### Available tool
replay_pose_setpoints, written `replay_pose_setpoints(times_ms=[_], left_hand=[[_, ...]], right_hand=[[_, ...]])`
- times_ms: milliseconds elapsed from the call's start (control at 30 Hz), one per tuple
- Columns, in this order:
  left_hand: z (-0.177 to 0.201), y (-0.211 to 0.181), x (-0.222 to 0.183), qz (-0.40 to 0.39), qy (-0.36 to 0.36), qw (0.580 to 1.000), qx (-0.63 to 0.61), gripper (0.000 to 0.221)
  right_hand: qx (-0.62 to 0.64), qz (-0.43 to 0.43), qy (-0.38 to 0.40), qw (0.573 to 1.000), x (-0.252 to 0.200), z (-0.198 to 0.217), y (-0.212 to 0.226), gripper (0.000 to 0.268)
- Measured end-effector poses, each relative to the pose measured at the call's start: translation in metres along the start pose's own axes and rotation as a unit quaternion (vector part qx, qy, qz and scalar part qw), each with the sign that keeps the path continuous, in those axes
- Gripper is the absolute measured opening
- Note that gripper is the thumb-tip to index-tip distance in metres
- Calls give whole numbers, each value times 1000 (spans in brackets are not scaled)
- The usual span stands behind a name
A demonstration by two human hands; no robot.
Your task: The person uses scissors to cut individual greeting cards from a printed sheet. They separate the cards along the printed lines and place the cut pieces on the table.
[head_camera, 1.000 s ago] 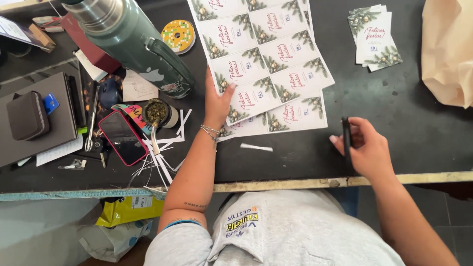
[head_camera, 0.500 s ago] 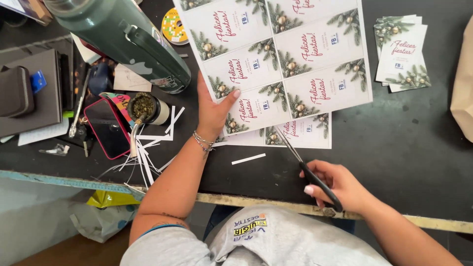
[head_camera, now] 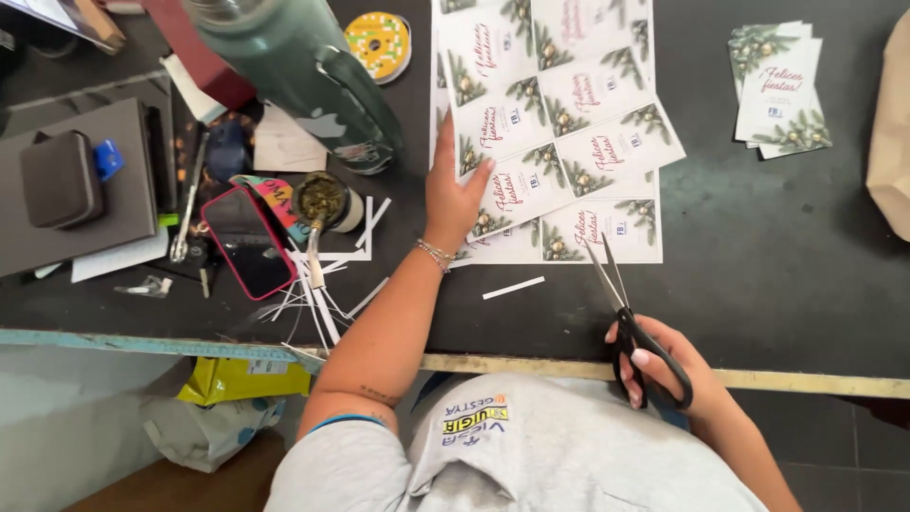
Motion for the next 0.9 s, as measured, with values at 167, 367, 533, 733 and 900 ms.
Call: replay_pose_setpoints(times_ms=[167, 367, 533, 733, 900], left_hand=[[2, -8, 4, 40, 22, 997, -69, 90], [-7, -15, -10, 53, 62, 989, -126, 96], [-10, -29, -21, 70, 87, 984, -137, 96], [-7, -33, -28, 59, 85, 980, -169, 99], [-2, -39, -25, 8, 106, 971, -215, 95]], right_hand=[[-56, -18, -97, 994, -8, 2, 5, 35], [-105, -41, -129, 985, -13, 0, 11, 31], [-111, -31, -122, 986, -21, -4, 9, 34], [-126, -34, -110, 985, -25, -6, 6, 37], [-122, 12, -77, 989, -26, -4, 3, 40]])
Point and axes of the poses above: each hand's wrist, its own x-axis towards the middle knuckle, its own z-axis out of the back of the hand, y = z × x, the point moved 4 cm from there along x, towards the middle knuckle, and after that the axes turned 6 degrees about -x, right-handed, at the moved point
